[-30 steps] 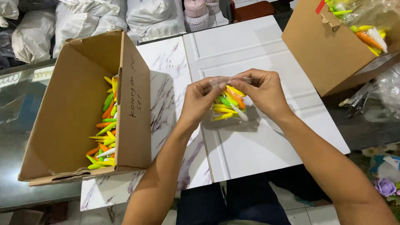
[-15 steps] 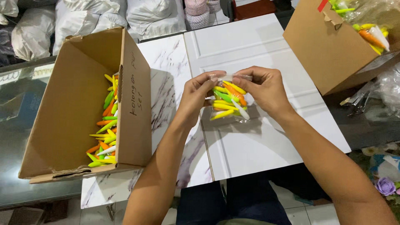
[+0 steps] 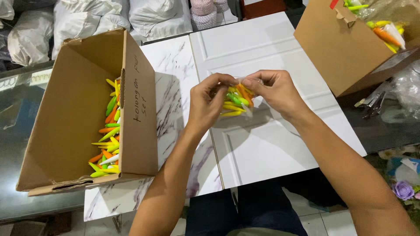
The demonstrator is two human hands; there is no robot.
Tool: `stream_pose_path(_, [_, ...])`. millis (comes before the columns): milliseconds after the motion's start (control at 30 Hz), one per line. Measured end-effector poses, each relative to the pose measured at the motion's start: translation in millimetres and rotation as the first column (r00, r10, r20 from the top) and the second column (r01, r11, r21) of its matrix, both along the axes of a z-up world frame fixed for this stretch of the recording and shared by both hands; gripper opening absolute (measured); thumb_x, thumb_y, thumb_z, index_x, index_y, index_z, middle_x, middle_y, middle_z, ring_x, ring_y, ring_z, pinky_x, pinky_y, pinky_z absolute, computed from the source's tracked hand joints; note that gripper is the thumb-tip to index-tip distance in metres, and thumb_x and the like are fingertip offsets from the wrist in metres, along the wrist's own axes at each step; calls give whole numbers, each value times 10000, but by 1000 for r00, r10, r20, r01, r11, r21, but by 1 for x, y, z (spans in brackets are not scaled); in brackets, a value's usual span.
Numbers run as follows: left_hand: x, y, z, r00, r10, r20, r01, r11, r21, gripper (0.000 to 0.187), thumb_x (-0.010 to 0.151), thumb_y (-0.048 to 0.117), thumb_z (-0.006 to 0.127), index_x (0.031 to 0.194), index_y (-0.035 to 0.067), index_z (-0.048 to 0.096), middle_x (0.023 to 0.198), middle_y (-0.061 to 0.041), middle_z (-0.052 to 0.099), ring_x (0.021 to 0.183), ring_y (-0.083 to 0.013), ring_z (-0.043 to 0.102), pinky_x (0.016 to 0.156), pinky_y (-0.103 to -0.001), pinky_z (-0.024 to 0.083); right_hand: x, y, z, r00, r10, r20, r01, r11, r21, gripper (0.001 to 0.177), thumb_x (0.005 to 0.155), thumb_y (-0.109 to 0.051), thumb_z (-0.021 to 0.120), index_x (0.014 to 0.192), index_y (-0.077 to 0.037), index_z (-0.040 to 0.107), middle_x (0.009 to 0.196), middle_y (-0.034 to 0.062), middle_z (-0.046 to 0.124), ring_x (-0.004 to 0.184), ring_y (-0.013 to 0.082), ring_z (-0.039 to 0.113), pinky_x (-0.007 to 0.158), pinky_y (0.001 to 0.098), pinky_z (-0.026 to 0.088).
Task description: The person gathers small colorful plastic items from a cardboard box, places them into clear plastic bags, and seals the bags using a handheld stapler. The sealed bags are then placed into a second cardboard box.
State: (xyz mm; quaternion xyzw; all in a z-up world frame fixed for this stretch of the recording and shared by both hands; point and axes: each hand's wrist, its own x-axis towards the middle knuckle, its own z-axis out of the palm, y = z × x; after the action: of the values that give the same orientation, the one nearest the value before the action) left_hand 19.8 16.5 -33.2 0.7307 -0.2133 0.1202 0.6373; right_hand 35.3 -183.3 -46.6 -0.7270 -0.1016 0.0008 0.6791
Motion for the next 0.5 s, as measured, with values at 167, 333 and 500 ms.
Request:
stream_pose_path(167, [-6, -2, 3, 974, -97, -205, 54, 977, -206, 368, 936, 181, 713, 1281, 64, 655, 1178, -136, 671, 991, -168, 630, 838, -321, 580, -2, 1, 3, 998, -57, 28, 57, 998, -13, 195, 938, -239, 823, 1017, -63, 795, 791, 42, 732, 738, 58, 641, 673, 214, 586])
stream_pose_path(333, [0, -8, -10, 934, -39, -355, -33, 981, -193, 233, 952, 247, 771, 1084, 56, 751, 992, -78, 706, 820, -143, 681, 706, -280, 593, 0, 2, 2, 996, -71, 49, 73, 997, -33, 203, 913, -227, 845, 1024, -63, 799, 790, 53, 729, 750, 62, 616, 677, 205, 584])
stream_pose_path(500, [14, -2, -22, 919, 79, -386, -179, 956, -233, 215, 956, 274, 766, 1057, 85, 766, 914, -20, 680, 789, -111, 672, 689, -260, 602, 5, -23, 12, 999, 11, 35, -8, 996, -89, 226, 913, -219, 818, 1073, -60, 792, 846, 62, 738, 803, 91, 636, 722, 227, 599])
